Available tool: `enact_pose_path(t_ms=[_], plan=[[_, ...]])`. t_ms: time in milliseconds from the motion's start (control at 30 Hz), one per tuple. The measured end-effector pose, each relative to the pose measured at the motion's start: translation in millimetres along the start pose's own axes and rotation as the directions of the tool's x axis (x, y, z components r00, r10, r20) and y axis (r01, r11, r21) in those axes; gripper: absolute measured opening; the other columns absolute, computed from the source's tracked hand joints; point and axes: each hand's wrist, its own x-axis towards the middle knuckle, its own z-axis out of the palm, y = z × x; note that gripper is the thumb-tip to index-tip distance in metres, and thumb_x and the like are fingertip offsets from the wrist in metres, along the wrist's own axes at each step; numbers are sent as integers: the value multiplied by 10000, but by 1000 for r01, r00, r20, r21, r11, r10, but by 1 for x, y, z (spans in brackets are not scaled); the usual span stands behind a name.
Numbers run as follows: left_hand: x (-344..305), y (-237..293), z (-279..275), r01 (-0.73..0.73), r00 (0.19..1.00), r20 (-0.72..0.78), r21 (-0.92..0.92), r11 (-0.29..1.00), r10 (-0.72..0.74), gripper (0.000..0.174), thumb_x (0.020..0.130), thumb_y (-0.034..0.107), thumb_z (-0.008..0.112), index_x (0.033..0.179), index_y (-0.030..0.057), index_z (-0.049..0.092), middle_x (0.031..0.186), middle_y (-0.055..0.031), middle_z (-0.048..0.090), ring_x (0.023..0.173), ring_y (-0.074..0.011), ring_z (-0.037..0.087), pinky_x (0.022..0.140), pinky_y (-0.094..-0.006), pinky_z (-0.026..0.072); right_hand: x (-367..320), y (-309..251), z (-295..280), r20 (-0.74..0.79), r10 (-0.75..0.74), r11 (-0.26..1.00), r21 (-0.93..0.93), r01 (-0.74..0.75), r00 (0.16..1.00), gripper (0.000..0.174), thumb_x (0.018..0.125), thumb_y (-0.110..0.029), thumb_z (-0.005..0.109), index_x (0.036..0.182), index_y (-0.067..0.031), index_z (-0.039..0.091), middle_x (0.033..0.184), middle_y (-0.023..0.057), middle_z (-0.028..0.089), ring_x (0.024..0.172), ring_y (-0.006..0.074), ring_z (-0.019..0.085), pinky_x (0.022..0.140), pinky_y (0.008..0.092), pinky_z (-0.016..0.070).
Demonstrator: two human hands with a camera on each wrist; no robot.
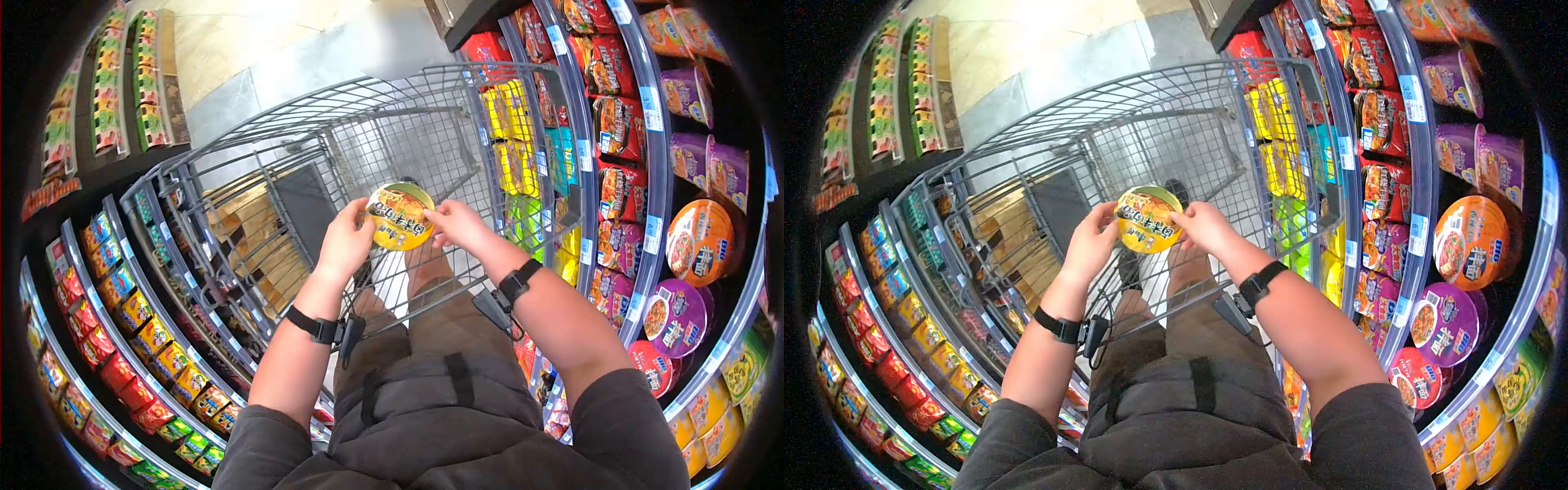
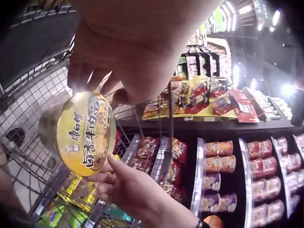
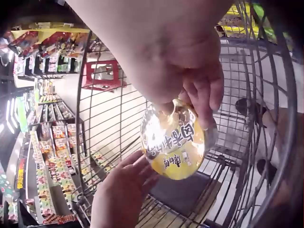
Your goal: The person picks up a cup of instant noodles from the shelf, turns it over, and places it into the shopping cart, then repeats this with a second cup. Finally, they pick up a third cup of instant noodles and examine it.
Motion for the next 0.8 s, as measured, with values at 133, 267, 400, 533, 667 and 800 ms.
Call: enact_pose_path(t_ms=[133,267,400,533,667,800], plan=[[-41,27,-40,-130,991,-15,-96,987,130,434,941,115,615,1365,22,604,1219,-186,713,1125,-276,687,933,-378,536,-51,-26,1,36,-89,994,58,87,995,362,1025,-347,649,942,3,610,763,108,719,547,162,695,463,289,515],[-93,62,-88,-315,949,-35,-117,942,313,469,945,97,628,1405,24,569,1299,-175,688,1239,-283,645,1029,-383,501,-114,-51,8,-8,-214,969,122,214,977,349,1033,-342,641,911,-15,629,778,102,732,542,137,669,473,264,496],[-156,92,-131,-510,860,-45,-80,857,508,518,933,78,640,1438,26,539,1355,-174,660,1297,-282,611,1103,-399,456,-187,-78,23,-79,-300,927,210,310,951,339,1041,-342,629,899,-36,649,767,89,723,504,97,587,458,232,444],[-219,109,-169,-714,695,-50,71,696,718,609,892,98,697,1469,30,515,1422,-182,612,1335,-305,578,1129,-411,432,-269,-104,39,-79,-360,846,392,361,930,331,1034,-340,646,880,-47,661,691,59,671,456,70,502,423,220,362],[-273,118,-195,-847,516,7,155,509,856,763,822,136,784,1503,24,459,1457,-216,562,1357,-377,541,1146,-444,424,-332,-99,61,-65,-445,709,583,396,893,316,1024,-349,660,930,-47,667,603,13,596,420,52,435,417,222,293],[-305,120,-204,-923,372,60,126,362,926,947,736,174,865,1546,17,399,1536,-253,476,1412,-394,485,1173,-449,392,-390,-92,86,-92,-525,591,676,440,846,294,1036,-331,636,980,-45,668,580,-7,561,399,48,380,419,233,266]])
